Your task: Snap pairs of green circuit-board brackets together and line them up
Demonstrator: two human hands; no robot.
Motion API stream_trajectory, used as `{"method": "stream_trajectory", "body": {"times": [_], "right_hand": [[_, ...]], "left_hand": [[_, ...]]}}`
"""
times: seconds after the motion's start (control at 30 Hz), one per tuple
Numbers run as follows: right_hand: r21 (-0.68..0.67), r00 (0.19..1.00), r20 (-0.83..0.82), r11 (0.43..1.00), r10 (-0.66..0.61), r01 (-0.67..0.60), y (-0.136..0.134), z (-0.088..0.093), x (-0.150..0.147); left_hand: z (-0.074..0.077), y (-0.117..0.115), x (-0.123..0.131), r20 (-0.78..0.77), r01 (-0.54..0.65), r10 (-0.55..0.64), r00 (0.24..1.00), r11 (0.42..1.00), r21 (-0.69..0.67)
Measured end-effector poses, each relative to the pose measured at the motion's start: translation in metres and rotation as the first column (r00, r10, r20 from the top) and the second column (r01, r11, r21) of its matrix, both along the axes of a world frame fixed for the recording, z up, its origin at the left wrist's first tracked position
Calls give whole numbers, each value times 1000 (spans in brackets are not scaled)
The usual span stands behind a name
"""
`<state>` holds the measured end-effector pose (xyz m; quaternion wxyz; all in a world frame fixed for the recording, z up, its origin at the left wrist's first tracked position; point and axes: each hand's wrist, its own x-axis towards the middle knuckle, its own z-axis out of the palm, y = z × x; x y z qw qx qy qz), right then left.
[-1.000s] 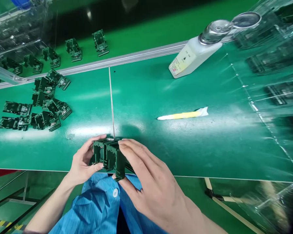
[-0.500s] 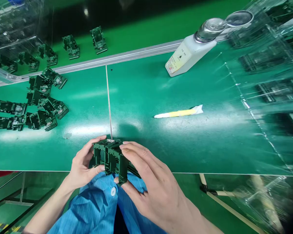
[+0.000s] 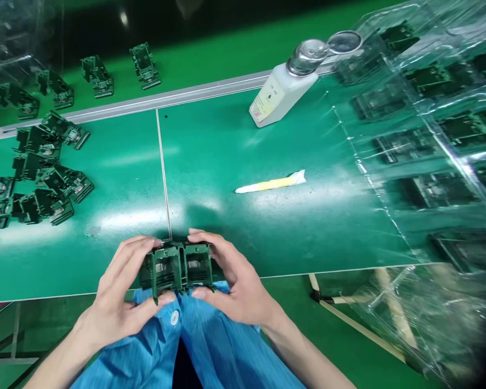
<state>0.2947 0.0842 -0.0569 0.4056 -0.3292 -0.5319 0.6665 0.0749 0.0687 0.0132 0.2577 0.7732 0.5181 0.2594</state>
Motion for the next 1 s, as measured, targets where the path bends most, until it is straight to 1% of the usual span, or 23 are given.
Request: {"method": "stream_trajectory", "body": {"times": [0.07,0.13,0.2,0.3,0.37,0.47,0.6,0.7,0.9,1.0], "right_hand": [[-76,989,-149,997,-4,-7,-7,-10,-4],[-99,968,-249,995,-20,-5,-12,-16,-7],[-100,954,-297,995,-29,-1,-15,-18,-9],[-107,948,-316,994,-27,-8,-16,-17,-8],[-113,955,-297,994,-23,-11,-16,-16,-6],[-105,975,-222,994,-29,5,-15,-13,-5],[-65,991,-126,997,-40,32,-15,-9,-4],[-26,996,-74,999,-45,43,-15,-6,-3],[27,999,18,999,-45,45,-13,0,-1],[47,996,78,998,-42,39,-14,4,0]], "left_hand": [[7,2,7,-47,46,-45,998,999,26],[13,3,12,-84,75,-73,994,997,19],[17,3,15,-96,96,-94,991,995,18],[19,4,15,-95,114,-112,989,993,16],[18,3,14,-93,115,-114,989,993,0],[15,0,11,-79,86,-88,993,996,-30],[10,-7,4,-66,50,-59,996,992,-119],[8,-12,0,-55,38,-47,997,987,-155],[5,-14,-6,13,12,-9,1000,978,-207],[2,-16,-8,52,-9,23,998,967,-256]]}}
